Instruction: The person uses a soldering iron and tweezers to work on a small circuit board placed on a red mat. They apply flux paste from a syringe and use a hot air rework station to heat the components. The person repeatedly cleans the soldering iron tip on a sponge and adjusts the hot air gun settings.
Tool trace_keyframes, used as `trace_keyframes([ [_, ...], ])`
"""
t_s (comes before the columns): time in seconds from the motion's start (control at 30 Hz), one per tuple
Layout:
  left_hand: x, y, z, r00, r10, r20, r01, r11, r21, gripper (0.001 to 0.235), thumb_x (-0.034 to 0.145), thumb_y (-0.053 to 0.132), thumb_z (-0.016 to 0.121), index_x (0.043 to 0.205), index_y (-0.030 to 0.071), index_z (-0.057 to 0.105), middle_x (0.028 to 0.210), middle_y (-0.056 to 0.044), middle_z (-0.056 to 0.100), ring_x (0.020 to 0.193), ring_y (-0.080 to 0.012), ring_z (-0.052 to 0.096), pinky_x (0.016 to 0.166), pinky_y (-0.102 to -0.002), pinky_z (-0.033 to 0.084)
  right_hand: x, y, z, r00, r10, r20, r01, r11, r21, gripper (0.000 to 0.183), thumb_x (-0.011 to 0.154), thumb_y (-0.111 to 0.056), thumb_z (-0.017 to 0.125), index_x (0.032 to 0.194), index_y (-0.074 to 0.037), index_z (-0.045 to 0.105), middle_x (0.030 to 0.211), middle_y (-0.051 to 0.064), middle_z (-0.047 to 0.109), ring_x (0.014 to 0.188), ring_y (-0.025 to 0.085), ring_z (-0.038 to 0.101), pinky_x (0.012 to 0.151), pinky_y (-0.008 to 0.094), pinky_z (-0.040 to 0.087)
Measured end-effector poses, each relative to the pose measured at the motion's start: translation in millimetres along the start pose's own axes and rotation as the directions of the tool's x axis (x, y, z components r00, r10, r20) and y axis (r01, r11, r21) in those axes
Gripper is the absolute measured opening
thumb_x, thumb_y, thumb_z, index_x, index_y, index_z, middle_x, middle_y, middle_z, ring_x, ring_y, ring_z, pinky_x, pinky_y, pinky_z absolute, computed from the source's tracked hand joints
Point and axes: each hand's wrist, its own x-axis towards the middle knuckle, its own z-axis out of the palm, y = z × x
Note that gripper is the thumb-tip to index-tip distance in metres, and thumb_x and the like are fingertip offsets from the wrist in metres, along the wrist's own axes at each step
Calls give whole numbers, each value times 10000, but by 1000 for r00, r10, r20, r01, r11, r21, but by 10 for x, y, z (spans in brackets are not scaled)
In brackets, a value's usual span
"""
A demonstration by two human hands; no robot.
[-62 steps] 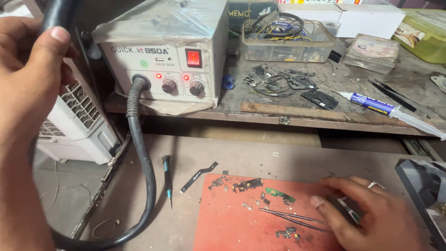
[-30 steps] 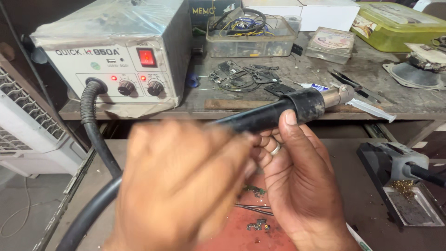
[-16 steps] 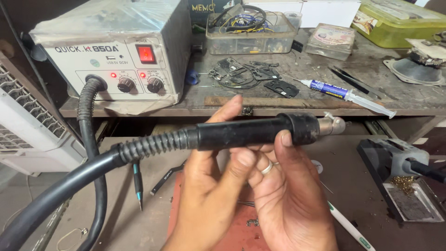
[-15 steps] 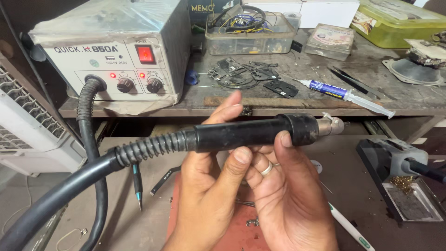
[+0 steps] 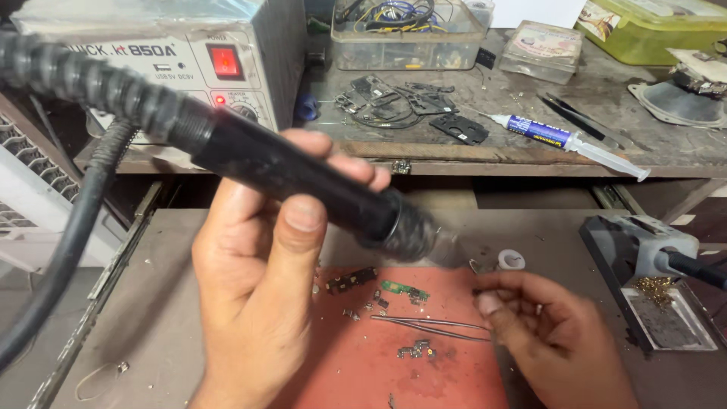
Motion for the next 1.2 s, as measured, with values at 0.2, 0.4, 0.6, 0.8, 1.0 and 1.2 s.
trace_keyframes([
  [0.2, -118, -92, -91, 974, -226, -17, 227, 972, 66, 425, 1001, 194, 657, 1331, -61, 574, 1158, -155, 740, 1051, -214, 719, 947, -369, 603, 27, -96, 99, 816, -507, 278, 575, 656, -489, 311, 833, -211, 782, 1130, -131, 743, 1133, 58, 760, 1070, 264, 697, 919, 377, 523],
  [0.4, -208, -248, -123, 966, -258, 29, 253, 960, 119, 385, 987, 137, 680, 1308, -62, 610, 1143, -141, 757, 1056, -151, 694, 923, -311, 577, 49, -95, 147, 876, -379, 299, 483, 698, -529, 384, 822, -208, 799, 1195, -127, 754, 1101, 61, 776, 1080, 306, 676, 956, 414, 504],
  [0.6, -219, -291, -123, 962, -274, 12, 272, 958, 95, 363, 979, 106, 697, 1285, -75, 624, 1129, -146, 762, 1021, -151, 690, 903, -310, 581, 8, -190, 161, 896, -348, 275, 443, 679, -585, 559, 718, 51, 611, 1257, -81, 675, 1145, 159, 686, 1028, 373, 640, 880, 428, 512],
  [0.8, -235, -349, -103, 959, -283, -12, 283, 956, 74, 374, 947, 68, 714, 1279, -77, 621, 1114, -133, 757, 1036, -146, 705, 909, -307, 588, -97, -136, 45, 941, -333, 66, 325, 826, -461, 438, 889, 6, 561, 1324, -2, 610, 1085, 124, 671, 1031, 239, 635, 852, 367, 537],
  [1.0, -256, -408, -110, 960, -280, -22, 281, 954, 107, 361, 941, 63, 731, 1258, -83, 642, 1098, -128, 765, 977, -134, 704, 859, -293, 604, -260, 367, 88, 984, -102, -145, 142, 942, 304, 273, 981, 80, 599, 1253, 92, 577, 1068, 221, 723, 969, 214, 718, 858, 348, 595],
  [1.2, -268, -436, -96, 960, -277, -33, 279, 956, 94, 359, 937, 57, 736, 1253, -83, 637, 1096, -126, 761, 967, -131, 700, 844, -290, 605, -286, 490, 41, 997, -69, -40, 80, 888, 453, 314, 842, 182, 668, 1144, 138, 595, 1131, 261, 736, 1024, 272, 743, 890, 399, 634],
])
